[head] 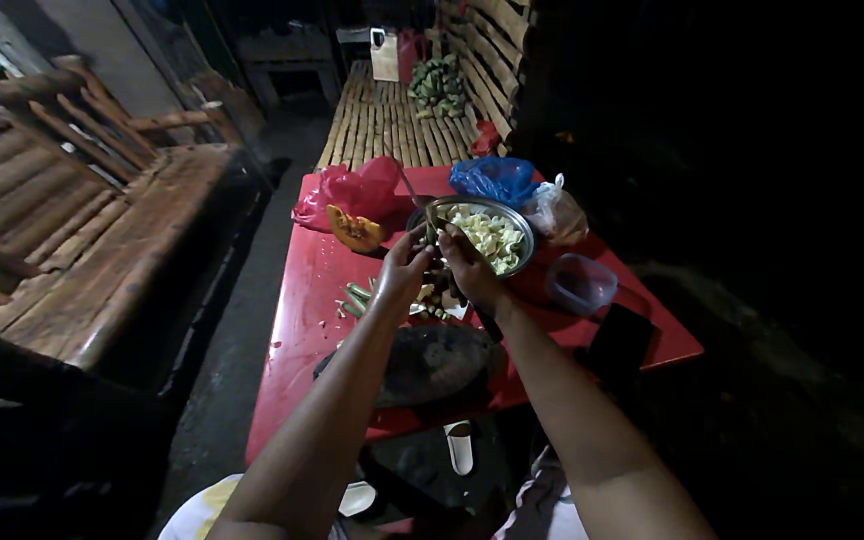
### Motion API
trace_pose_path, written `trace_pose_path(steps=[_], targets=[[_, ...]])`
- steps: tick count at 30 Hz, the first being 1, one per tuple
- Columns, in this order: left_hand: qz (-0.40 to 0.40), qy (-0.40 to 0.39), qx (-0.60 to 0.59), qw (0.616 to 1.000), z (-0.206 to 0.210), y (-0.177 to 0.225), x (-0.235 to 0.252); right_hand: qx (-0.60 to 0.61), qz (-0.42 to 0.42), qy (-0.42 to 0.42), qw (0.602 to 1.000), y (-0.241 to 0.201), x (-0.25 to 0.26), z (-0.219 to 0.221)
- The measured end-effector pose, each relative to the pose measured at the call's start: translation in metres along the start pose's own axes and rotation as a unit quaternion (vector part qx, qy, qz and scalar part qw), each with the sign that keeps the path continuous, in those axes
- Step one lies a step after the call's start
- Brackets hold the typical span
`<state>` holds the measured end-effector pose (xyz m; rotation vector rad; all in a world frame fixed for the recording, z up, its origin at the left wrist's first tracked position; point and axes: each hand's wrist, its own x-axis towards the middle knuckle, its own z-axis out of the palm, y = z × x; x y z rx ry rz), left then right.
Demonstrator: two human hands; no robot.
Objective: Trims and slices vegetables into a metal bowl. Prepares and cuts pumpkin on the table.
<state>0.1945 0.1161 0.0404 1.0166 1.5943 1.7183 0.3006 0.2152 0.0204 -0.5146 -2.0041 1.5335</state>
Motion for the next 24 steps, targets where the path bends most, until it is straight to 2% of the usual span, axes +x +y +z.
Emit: trace_pose_path(steps=[7, 12, 19, 24], targets=[[0.037, 0.004, -0.035, 0.999, 0.013, -0.005, 0.006, -0.099, -0.109, 0.066, 0.987, 0.005, -0.003, 0.003], [0.03, 0.008, -0.104, 0.994, 0.02, -0.006, 0.005, -0.155, -0.158, 0.096, 0.97, 0.007, -0.001, 0.004], [0.062, -0.015, -0.08, 0.995, 0.016, -0.006, 0.007, -0.142, -0.165, 0.089, 0.972, 0.004, -0.003, 0.002], [0.071, -0.008, -0.067, 0.995, 0.016, -0.001, 0.004, -0.085, -0.177, 0.062, 0.979, -0.001, -0.005, -0.004]])
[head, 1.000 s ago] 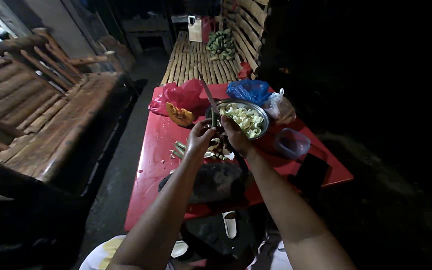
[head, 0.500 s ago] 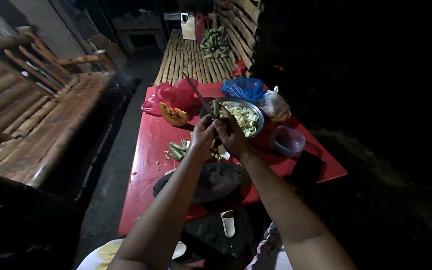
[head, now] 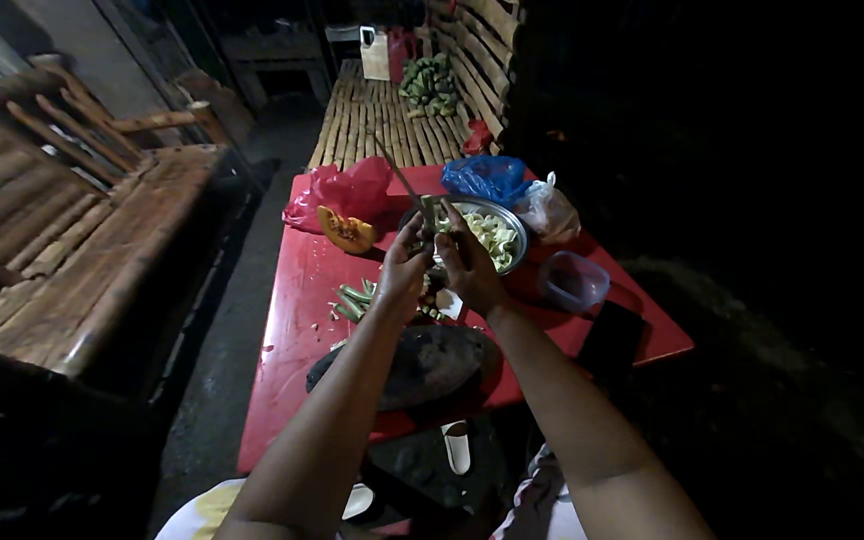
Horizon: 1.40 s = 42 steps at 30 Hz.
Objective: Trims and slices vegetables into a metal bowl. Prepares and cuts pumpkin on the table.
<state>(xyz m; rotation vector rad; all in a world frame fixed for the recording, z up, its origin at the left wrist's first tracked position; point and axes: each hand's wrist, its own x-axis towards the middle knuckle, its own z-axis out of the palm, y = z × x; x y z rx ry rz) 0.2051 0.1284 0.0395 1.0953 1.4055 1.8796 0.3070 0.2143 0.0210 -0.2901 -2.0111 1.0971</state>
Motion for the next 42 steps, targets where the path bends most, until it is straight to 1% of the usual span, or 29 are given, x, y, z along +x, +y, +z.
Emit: trace_pose_path(steps=[2, 5, 7, 12, 17, 19, 24, 28, 30, 32, 33, 34, 36, 37, 39, 42], targets=[[0.004, -0.007, -0.004, 1.0, -0.002, -0.001, 0.001, 0.007, -0.004, -0.002, 1.0, 0.0, 0.001, -0.002], [-0.004, -0.013, -0.023, 1.0, -0.002, -0.001, 0.001, 0.008, 0.017, -0.023, 1.0, 0.002, 0.0, -0.003], [-0.007, -0.021, -0.04, 0.999, -0.001, 0.0, 0.001, 0.012, 0.024, -0.018, 0.999, 0.005, 0.0, -0.001], [-0.014, -0.03, -0.048, 0.998, -0.001, 0.001, -0.001, -0.01, 0.038, -0.033, 0.999, 0.003, 0.0, -0.002], [-0.015, -0.036, -0.022, 0.999, 0.004, -0.002, -0.004, -0.037, 0.019, -0.006, 0.999, 0.004, 0.001, 0.0], [-0.029, -0.045, -0.003, 0.999, 0.005, -0.003, -0.006, -0.022, 0.023, -0.008, 0.999, 0.007, 0.006, -0.003], [-0.051, -0.077, -0.004, 0.996, 0.002, -0.007, -0.002, -0.009, 0.028, -0.015, 0.999, 0.011, 0.008, -0.01], [-0.069, -0.108, 0.003, 0.992, 0.001, -0.008, 0.002, 0.062, 0.016, 0.021, 0.998, 0.019, 0.013, -0.01], [-0.07, -0.131, 0.006, 0.989, -0.001, -0.01, 0.004, 0.074, 0.024, 0.028, 0.997, 0.023, 0.017, -0.009], [-0.078, -0.137, 0.019, 0.987, 0.0, -0.009, 0.008, 0.071, 0.055, 0.027, 0.996, 0.026, 0.023, -0.008], [-0.086, -0.125, 0.028, 0.988, 0.001, -0.009, 0.011, 0.065, 0.085, 0.029, 0.994, 0.027, 0.025, -0.008], [-0.094, -0.101, 0.035, 0.99, 0.001, -0.012, 0.015, 0.05, 0.126, 0.03, 0.99, 0.027, 0.028, -0.01], [-0.114, -0.033, 0.022, 0.993, -0.001, -0.024, 0.026, 0.01, 0.236, 0.015, 0.972, 0.027, 0.034, -0.017], [-0.129, -0.006, 0.006, 0.992, -0.002, -0.03, 0.032, -0.014, 0.272, 0.012, 0.962, 0.029, 0.038, -0.021], [-0.172, 0.032, -0.044, 0.984, -0.004, -0.032, 0.042, -0.036, 0.3, 0.027, 0.953, 0.036, 0.044, -0.026], [-0.199, 0.056, -0.07, 0.976, -0.004, -0.028, 0.051, -0.005, 0.326, 0.027, 0.945, 0.034, 0.048, -0.032]])
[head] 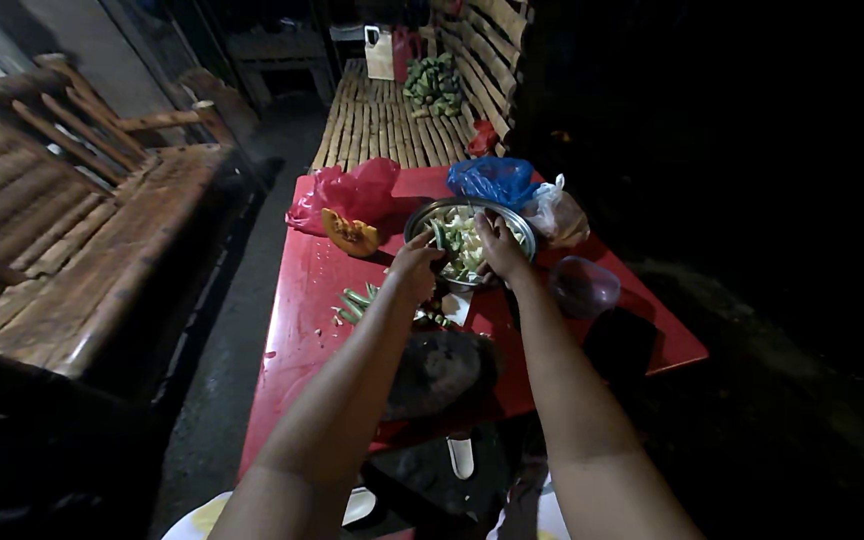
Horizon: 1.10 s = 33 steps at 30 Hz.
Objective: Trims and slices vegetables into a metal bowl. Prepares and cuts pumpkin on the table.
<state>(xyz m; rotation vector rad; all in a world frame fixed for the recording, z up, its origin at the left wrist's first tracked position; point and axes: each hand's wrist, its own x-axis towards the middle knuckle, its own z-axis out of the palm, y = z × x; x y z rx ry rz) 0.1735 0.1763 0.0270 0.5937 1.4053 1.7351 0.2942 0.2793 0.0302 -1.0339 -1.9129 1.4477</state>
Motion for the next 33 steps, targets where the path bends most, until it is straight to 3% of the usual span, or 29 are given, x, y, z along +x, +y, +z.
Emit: trace_pose_path(steps=[9, 20, 27, 31, 33], targets=[[0.03, 0.032, 0.029, 0.999, 0.016, 0.002, 0.001, 0.005, -0.101, -0.086, 0.991, 0.007, -0.015, 0.011], [0.093, 0.011, 0.048, 0.994, 0.024, 0.005, -0.014, -0.047, -0.207, -0.002, 0.977, 0.012, -0.022, 0.023], [0.128, -0.06, 0.085, 0.986, 0.017, -0.001, -0.014, -0.025, -0.218, 0.033, 0.975, 0.009, -0.022, 0.023], [0.118, -0.119, 0.114, 0.979, 0.021, -0.006, -0.019, -0.007, -0.184, 0.045, 0.982, 0.01, -0.016, 0.017], [0.103, -0.099, 0.138, 0.98, 0.022, -0.009, -0.011, 0.001, -0.151, 0.049, 0.987, 0.013, -0.013, 0.014]])
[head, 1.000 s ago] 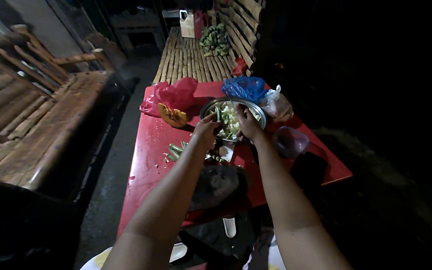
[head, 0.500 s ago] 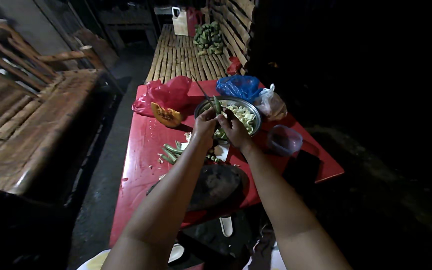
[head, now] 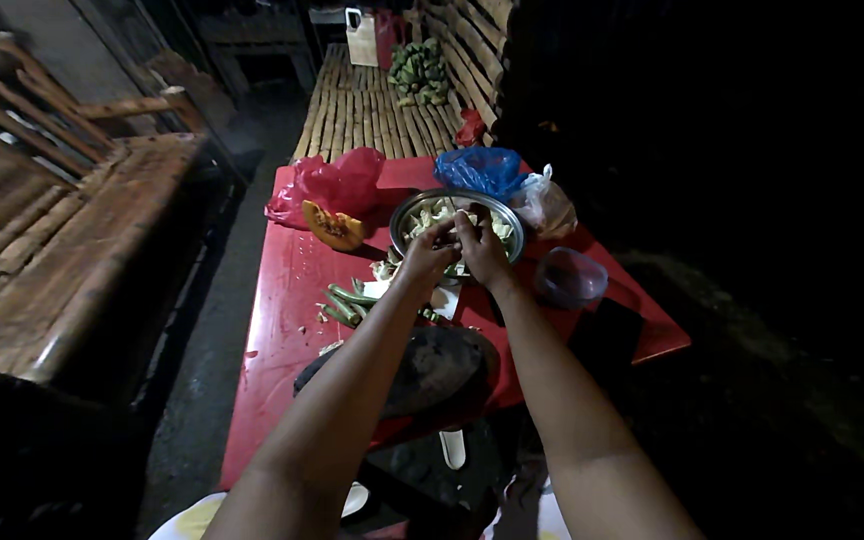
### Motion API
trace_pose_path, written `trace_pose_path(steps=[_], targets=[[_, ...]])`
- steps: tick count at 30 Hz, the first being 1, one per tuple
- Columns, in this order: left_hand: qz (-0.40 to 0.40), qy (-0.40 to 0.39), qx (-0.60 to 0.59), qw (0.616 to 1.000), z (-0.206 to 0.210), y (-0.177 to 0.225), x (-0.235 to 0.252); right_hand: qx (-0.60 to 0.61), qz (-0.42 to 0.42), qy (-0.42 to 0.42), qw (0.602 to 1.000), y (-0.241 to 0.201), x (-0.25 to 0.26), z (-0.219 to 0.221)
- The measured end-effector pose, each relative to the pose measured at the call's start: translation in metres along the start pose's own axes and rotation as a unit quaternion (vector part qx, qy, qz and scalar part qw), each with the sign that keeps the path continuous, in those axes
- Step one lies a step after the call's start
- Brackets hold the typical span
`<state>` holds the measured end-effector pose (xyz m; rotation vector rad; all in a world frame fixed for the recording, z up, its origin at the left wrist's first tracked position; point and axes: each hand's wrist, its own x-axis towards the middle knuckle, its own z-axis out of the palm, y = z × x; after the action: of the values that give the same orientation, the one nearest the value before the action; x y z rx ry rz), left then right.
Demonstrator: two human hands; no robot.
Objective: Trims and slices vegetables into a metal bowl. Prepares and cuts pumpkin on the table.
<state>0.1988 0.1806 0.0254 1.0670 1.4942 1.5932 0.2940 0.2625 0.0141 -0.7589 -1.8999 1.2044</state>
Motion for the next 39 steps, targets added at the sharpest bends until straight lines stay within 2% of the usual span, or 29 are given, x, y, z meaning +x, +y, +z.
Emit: trace_pose_path(steps=[3, 7, 10, 13, 16, 18, 24, 29, 31, 33, 36, 37, 39], targets=[[-0.021, 0.029, 0.143, 0.989, -0.011, -0.004, 0.023, 0.02, 0.066, 0.004, 0.998, 0.01, 0.007, -0.007], [0.045, -0.005, 0.295, 0.954, -0.029, 0.016, 0.044, 0.021, 0.06, 0.018, 0.998, 0.021, 0.014, -0.016], [0.07, 0.009, 0.367, 0.928, -0.058, 0.039, 0.034, 0.033, 0.069, 0.001, 0.997, 0.014, 0.009, -0.025], [0.041, -0.022, 0.499, 0.865, -0.112, 0.048, 0.007, 0.025, 0.127, 0.007, 0.992, 0.0, 0.001, -0.025], [-0.037, -0.124, 0.598, 0.791, -0.157, 0.04, -0.026, 0.049, 0.119, -0.033, 0.991, -0.008, -0.001, -0.029], [-0.053, -0.163, 0.619, 0.766, -0.173, 0.023, -0.047, 0.046, 0.102, -0.041, 0.993, -0.012, -0.003, -0.025], [0.015, -0.14, 0.651, 0.746, -0.187, -0.022, -0.073, 0.033, 0.05, -0.101, 0.993, -0.028, -0.014, -0.011], [0.068, -0.156, 0.666, 0.726, -0.193, -0.028, -0.078, 0.037, 0.037, -0.153, 0.987, -0.045, -0.029, -0.003], [0.099, -0.134, 0.63, 0.759, -0.195, -0.021, -0.086, 0.087, 0.053, -0.175, 0.979, -0.047, -0.034, 0.002], [0.107, -0.049, 0.538, 0.834, -0.19, -0.013, -0.095, 0.136, 0.084, -0.2, 0.967, -0.045, -0.04, 0.009], [0.064, 0.091, 0.311, 0.944, -0.164, -0.003, -0.102, 0.158, 0.114, -0.249, 0.948, -0.046, -0.051, 0.026], [0.073, 0.115, 0.224, 0.965, -0.153, -0.005, -0.103, 0.166, 0.119, -0.261, 0.943, -0.047, -0.054, 0.032], [0.092, 0.147, 0.096, 0.98, -0.128, -0.008, -0.105, 0.189, 0.129, -0.272, 0.935, -0.053, -0.059, 0.042]])
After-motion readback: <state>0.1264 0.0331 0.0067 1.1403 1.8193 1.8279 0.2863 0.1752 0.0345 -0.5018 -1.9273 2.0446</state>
